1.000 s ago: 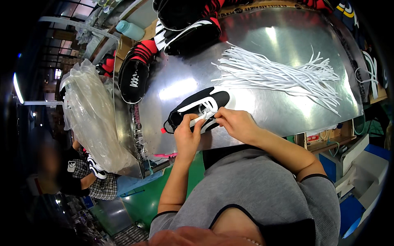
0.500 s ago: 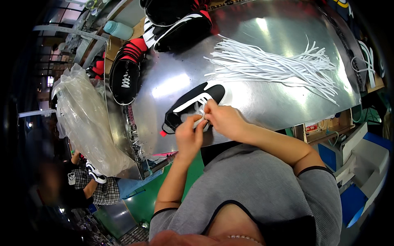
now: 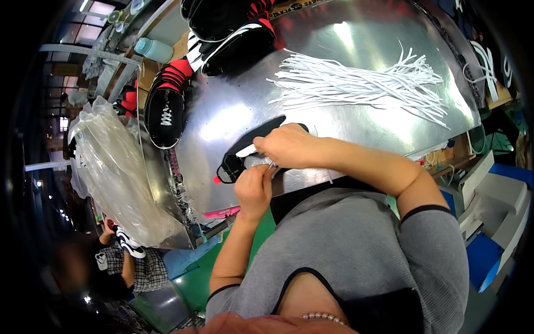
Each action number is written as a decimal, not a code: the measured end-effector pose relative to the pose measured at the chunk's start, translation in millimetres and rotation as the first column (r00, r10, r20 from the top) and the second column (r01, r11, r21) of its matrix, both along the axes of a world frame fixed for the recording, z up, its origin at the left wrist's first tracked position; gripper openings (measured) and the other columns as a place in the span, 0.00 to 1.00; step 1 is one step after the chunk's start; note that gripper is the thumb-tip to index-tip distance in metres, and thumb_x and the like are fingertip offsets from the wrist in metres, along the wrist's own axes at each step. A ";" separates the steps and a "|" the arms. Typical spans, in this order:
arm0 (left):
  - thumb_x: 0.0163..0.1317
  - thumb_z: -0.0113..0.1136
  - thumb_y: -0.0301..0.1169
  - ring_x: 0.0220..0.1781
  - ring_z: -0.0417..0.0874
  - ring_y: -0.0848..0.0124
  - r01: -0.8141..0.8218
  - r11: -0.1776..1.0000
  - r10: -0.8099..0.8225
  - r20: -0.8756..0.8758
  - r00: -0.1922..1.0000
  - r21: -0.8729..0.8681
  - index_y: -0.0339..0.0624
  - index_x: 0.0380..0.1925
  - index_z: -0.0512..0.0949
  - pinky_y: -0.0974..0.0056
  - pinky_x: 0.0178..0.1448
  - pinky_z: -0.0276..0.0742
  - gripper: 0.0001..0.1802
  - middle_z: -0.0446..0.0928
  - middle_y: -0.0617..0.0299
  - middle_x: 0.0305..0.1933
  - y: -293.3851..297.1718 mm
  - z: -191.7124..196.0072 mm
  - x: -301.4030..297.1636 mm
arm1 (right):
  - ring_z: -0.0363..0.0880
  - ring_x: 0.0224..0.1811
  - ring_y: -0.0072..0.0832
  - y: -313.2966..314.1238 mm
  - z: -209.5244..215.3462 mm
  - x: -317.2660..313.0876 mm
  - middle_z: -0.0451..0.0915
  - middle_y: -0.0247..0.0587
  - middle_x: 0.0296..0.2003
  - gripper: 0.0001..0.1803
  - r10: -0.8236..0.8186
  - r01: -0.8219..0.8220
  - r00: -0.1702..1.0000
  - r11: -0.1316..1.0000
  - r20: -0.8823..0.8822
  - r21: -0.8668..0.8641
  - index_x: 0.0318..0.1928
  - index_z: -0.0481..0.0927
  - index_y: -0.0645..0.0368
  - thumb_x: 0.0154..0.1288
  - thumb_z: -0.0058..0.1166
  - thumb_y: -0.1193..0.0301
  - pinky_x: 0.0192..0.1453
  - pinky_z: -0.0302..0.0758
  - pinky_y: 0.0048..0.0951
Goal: The person laces a black and white shoe by threading white laces through the eyelets and pulling them tight by hand.
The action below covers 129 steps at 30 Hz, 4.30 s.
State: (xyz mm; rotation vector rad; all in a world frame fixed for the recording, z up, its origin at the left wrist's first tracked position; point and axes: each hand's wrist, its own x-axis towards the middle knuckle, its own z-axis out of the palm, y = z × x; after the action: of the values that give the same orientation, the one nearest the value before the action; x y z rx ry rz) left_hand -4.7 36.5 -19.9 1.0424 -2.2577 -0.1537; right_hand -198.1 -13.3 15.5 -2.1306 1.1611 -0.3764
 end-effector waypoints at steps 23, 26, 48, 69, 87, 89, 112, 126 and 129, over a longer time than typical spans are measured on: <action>0.55 0.70 0.21 0.29 0.81 0.56 0.166 0.986 -0.166 -0.073 0.983 -0.010 0.39 0.37 0.76 0.57 0.33 0.75 0.12 0.79 0.56 0.29 -4.1 -5.2 4.7 | 0.85 0.42 0.39 -1.7 5.4 -10.1 0.86 0.44 0.37 0.10 0.027 -0.066 0.977 0.981 0.210 0.183 0.46 0.82 0.56 0.64 0.58 0.72 0.46 0.77 0.39; 0.55 0.70 0.20 0.28 0.80 0.56 0.188 0.981 -0.185 -0.084 0.979 0.035 0.39 0.35 0.76 0.57 0.32 0.74 0.11 0.79 0.55 0.29 -5.4 -2.4 6.6 | 0.85 0.38 0.32 -9.8 29.2 -21.9 0.85 0.42 0.35 0.11 -0.144 0.004 0.932 0.921 0.331 0.389 0.47 0.81 0.58 0.64 0.58 0.75 0.42 0.79 0.34; 0.60 0.71 0.30 0.34 0.80 0.70 -0.117 0.775 0.416 -0.362 0.834 0.621 0.37 0.48 0.78 0.65 0.40 0.75 0.18 0.82 0.58 0.37 -5.3 14.7 -9.6 | 0.84 0.37 0.40 7.9 -2.3 -16.7 0.85 0.45 0.35 0.13 -0.212 0.128 0.898 0.964 0.386 0.231 0.49 0.79 0.58 0.72 0.54 0.63 0.42 0.77 0.34; 0.68 0.55 0.23 0.36 0.77 0.56 -0.153 0.881 0.297 -0.270 0.916 0.447 0.35 0.59 0.75 0.54 0.43 0.73 0.19 0.82 0.50 0.41 -1.7 10.8 -20.1 | 0.86 0.33 0.42 14.3 -15.4 30.6 0.81 0.48 0.30 0.16 -0.152 0.154 0.988 0.942 0.029 -0.298 0.42 0.66 0.65 0.59 0.58 0.73 0.30 0.78 0.38; 0.67 0.63 0.27 0.57 0.79 0.61 -0.053 0.786 0.313 -0.322 0.894 0.615 0.33 0.60 0.72 0.58 0.64 0.72 0.23 0.80 0.49 0.52 -20.9 54.0 3.8 | 0.82 0.32 0.41 -0.7 -30.6 -39.5 0.81 0.43 0.31 0.11 -0.487 0.493 0.780 0.865 0.394 0.093 0.43 0.78 0.56 0.69 0.58 0.63 0.37 0.76 0.39; 0.62 0.69 0.32 0.61 0.76 0.48 -0.180 0.916 0.221 -0.074 0.973 0.358 0.31 0.60 0.72 0.50 0.66 0.70 0.29 0.75 0.42 0.58 -5.8 59.1 -0.3 | 0.81 0.30 0.38 11.2 -31.2 -45.6 0.79 0.40 0.33 0.11 -0.406 0.450 0.841 0.892 0.358 -0.045 0.41 0.78 0.57 0.66 0.62 0.64 0.36 0.76 0.36; 0.58 0.70 0.25 0.34 0.82 0.68 -0.025 0.863 0.158 -0.222 0.962 0.505 0.34 0.40 0.83 0.65 0.43 0.76 0.10 0.81 0.57 0.33 -20.4 31.0 -31.0 | 0.75 0.30 0.18 35.1 -53.9 -26.8 0.79 0.32 0.24 0.16 -0.611 0.346 0.674 0.758 0.415 0.553 0.36 0.85 0.61 0.66 0.64 0.58 0.37 0.72 0.26; 0.61 0.65 0.33 0.43 0.83 0.50 -0.151 0.892 0.188 -0.046 0.981 0.427 0.42 0.41 0.84 0.52 0.46 0.77 0.10 0.81 0.53 0.40 -30.8 10.2 -22.2 | 0.76 0.41 0.18 38.7 -35.1 -31.6 0.80 0.29 0.35 0.06 -0.464 0.174 0.588 0.873 0.663 0.456 0.44 0.82 0.61 0.69 0.59 0.74 0.50 0.73 0.23; 0.63 0.63 0.33 0.46 0.84 0.51 -0.165 0.842 0.207 -0.023 0.978 0.514 0.41 0.43 0.84 0.52 0.51 0.78 0.12 0.83 0.52 0.45 -33.5 5.7 -14.0 | 0.77 0.41 0.18 19.9 -37.7 -25.3 0.82 0.31 0.38 0.09 -0.428 0.318 0.651 0.904 0.627 0.286 0.47 0.81 0.63 0.68 0.59 0.75 0.48 0.74 0.22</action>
State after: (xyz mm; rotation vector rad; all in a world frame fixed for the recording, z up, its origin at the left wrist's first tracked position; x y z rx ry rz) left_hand -18.7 3.0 -14.2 1.4927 -2.0711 -0.7316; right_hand -223.4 6.6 -22.2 -1.3805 1.1138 -1.1208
